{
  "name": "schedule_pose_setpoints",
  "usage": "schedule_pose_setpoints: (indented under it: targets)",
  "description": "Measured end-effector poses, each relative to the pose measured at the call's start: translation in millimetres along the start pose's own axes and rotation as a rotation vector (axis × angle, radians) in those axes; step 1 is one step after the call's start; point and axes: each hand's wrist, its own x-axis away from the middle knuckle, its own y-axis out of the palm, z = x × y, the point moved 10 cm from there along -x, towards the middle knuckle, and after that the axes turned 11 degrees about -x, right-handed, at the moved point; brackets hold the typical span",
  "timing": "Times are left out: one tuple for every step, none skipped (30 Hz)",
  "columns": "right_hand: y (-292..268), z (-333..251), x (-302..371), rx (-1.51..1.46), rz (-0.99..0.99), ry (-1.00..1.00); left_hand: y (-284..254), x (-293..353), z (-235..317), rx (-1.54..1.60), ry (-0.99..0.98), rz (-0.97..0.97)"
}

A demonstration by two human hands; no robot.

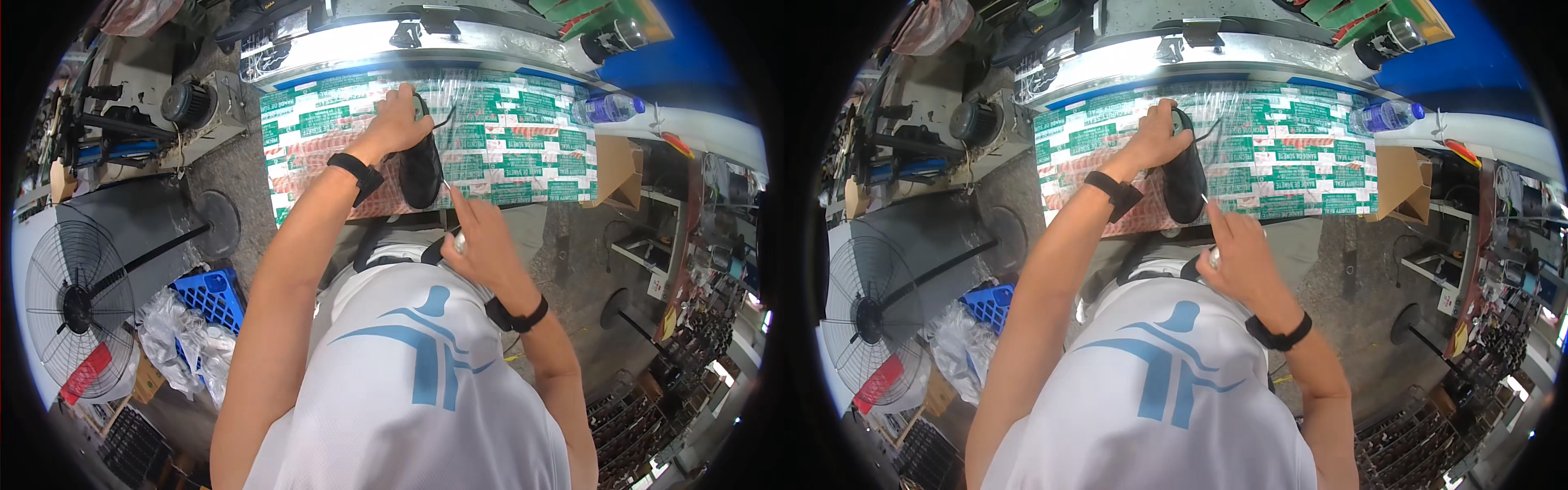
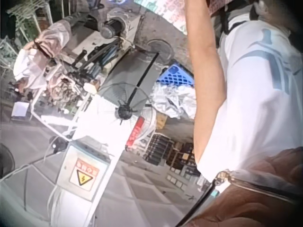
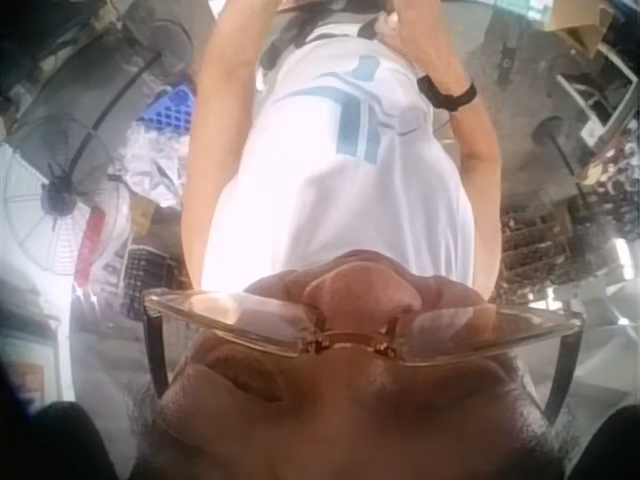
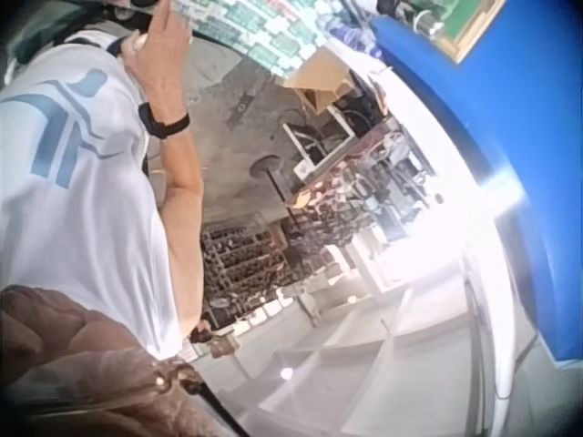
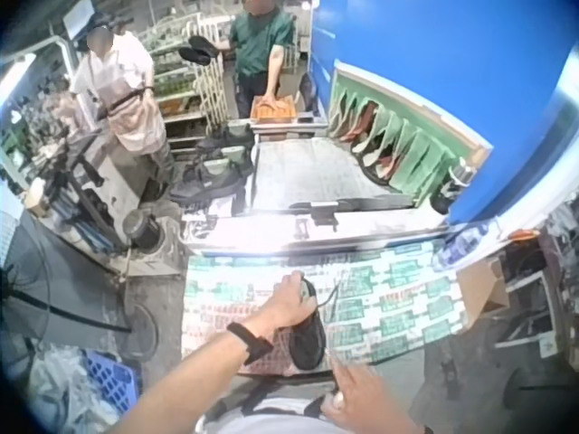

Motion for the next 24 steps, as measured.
schedule_pose_setpoints:
  targets:
    - [-3.3, -1.3, 5.9, -0.044, -0.031, 0.045, -1.4, -0.3, 0.1, -0.004, 0.009, 0.006]
    - [-3.2, -0.4, 13.6, -0.046, -0.034, 0.048, -0.8, 0.5, 0.1, -0.009, 0.019, 0.01]
    - [-3.4, 1.8, 20.5, -0.061, -0.021, 0.047, -0.1, 1.4, -1.6, -0.009, 0.017, 0.007]
    - [-2.5, 3.3, 24.1, -0.077, -0.008, 0.045, -0.5, 2.2, -3.0, 0.002, 0.022, 0.006]
    - [-0.9, 5.0, 22.9, -0.077, -0.005, 0.049, -0.9, 1.0, -0.5, 0.014, 0.034, 0.005]
    - [0.4, 7.3, 18.7, -0.102, 0.011, 0.05, -2.9, -0.7, 0.0, 0.012, 0.038, 0.002]
    - [2.0, 9.6, 12.5, -0.128, 0.027, 0.051, -6.3, -3.0, -1.3, 0.034, 0.035, -0.004]
    - [6.8, 13.7, 5.6, -0.128, 0.035, 0.065, -4.1, -2.8, 0.7, 0.056, 0.039, -0.021]
    - [9.2, 15.2, -7.9, -0.188, 0.084, 0.03, -1.8, -2.8, 0.1, 0.054, 0.046, -0.031]
    - [12.0, 15.2, -20.8, -0.251, 0.127, -0.012, -0.9, -2.1, -4.5, 0.095, 0.05, -0.05]
    - [16.4, 18.3, -30.4, -0.261, 0.125, 0.0, -0.5, -3.2, -6.1, 0.138, 0.056, -0.064]
    - [20.6, 22.5, -37.7, -0.264, 0.128, -0.003, 1.2, -3.0, -7.1, 0.133, 0.057, -0.063]
    - [24.9, 27.0, -43.5, -0.224, 0.142, -0.014, 2.1, -2.2, -3.9, 0.126, 0.082, -0.032]
    - [27.1, 27.4, -47.4, -0.185, 0.154, -0.024, 0.6, -0.8, -0.2, 0.121, 0.105, -0.003]
    - [28.4, 28.5, -47.9, -0.187, 0.156, -0.025, 1.7, 0.1, -0.1, 0.087, 0.1, -0.002]
    - [30.2, 27.8, -47.8, -0.165, 0.143, -0.048, 1.5, 0.5, -1.6, 0.085, 0.1, -0.002]
    - [30.6, 25.6, -46.7, -0.144, 0.127, -0.069, 0.1, 2.0, -1.4, 0.063, 0.092, 0.011]
    - [31.3, 25.7, -45.6, -0.145, 0.125, -0.067, -0.7, 3.3, -1.2, 0.042, 0.084, 0.023]
    - [32.5, 25.0, -44.4, -0.151, 0.124, -0.073, 0.2, 4.5, -0.6, 0.044, 0.082, 0.02]
    - [32.7, 22.2, -45.5, -0.158, 0.126, -0.079, -1.3, 4.7, -0.8, 0.035, 0.076, 0.027]
    - [33.8, 20.8, -47.7, -0.159, 0.126, -0.077, -2.4, 4.8, -0.7, 0.027, 0.07, 0.033]
    - [36.4, 20.3, -51.2, -0.174, 0.116, -0.071, -2.3, 4.5, 0.4, 0.026, 0.07, 0.03]
    - [38.2, 18.0, -54.5, -0.186, 0.109, -0.061, -3.3, 3.5, 2.1, 0.025, 0.069, 0.041]
    - [39.8, 15.2, -57.1, -0.186, 0.112, -0.056, -4.4, 2.9, 3.7, 0.025, 0.07, 0.052]
